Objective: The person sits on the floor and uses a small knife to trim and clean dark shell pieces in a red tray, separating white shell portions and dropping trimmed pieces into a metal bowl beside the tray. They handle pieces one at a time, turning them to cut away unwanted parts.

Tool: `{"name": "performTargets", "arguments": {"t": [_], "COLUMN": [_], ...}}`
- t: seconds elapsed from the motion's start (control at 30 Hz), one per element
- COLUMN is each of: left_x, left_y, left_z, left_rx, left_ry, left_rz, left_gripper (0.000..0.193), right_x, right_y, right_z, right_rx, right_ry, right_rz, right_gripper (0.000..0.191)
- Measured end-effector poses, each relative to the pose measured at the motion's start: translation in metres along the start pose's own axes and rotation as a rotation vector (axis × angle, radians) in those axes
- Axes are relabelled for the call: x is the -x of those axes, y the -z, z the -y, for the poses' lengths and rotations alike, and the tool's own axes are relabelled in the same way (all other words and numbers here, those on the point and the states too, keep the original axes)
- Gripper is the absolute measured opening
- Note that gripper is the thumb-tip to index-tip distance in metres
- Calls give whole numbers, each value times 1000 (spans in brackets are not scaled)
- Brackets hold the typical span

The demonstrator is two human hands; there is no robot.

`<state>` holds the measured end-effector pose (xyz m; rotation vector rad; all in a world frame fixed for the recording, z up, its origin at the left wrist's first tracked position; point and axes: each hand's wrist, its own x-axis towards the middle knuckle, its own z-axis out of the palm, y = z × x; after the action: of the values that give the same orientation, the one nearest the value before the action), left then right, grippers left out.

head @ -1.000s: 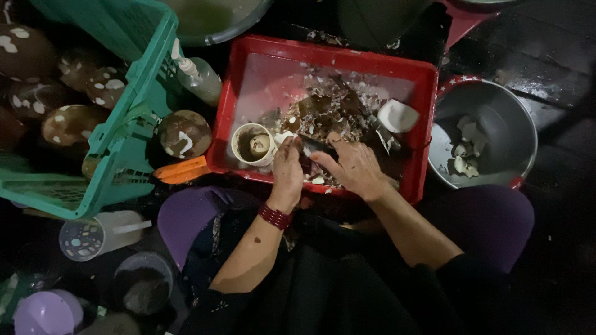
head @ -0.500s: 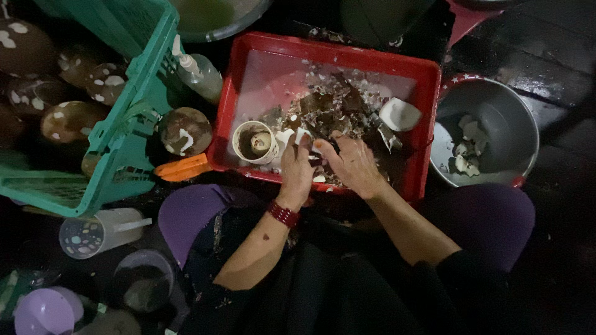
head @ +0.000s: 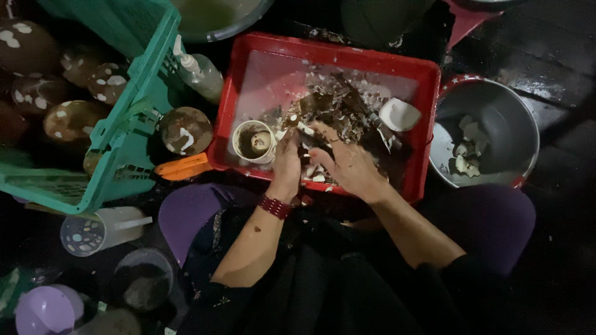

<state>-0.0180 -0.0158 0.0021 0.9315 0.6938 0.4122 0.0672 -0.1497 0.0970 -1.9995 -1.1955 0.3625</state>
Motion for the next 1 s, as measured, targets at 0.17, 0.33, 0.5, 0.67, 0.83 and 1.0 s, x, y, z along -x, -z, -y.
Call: {"name": "performTargets", "arguments": {"t": [0.17,0.33,0.5,0.67,0.83,1.0], "left_x": [4,10,11,18,31,36], "left_y": [-4,-7,-11,-16,-20,-25], "left_z": [7,5,5,6,2,-3], "left_rx": [20,99,86,147,-86,-121], "left_ry": [-122,-94,-113,-118,-253,-333], "left_rz": [31,56,-6,-41,-57,-63], "left_gripper": [39,38,38,33,36,36], "right_x": [-3,-4,-3,-3,-1,-3], "right_y": [3,2,3,-3,-7,-4], "right_z": [6,8,9,8,9,11], "right_rx": [33,12,38,120,234,201], "right_ry": [-139,-218,-215,-236,-165,-273], "right_rz": [100,157,181,136,26,99], "right_gripper": [64,65,66,63,63,63]}}
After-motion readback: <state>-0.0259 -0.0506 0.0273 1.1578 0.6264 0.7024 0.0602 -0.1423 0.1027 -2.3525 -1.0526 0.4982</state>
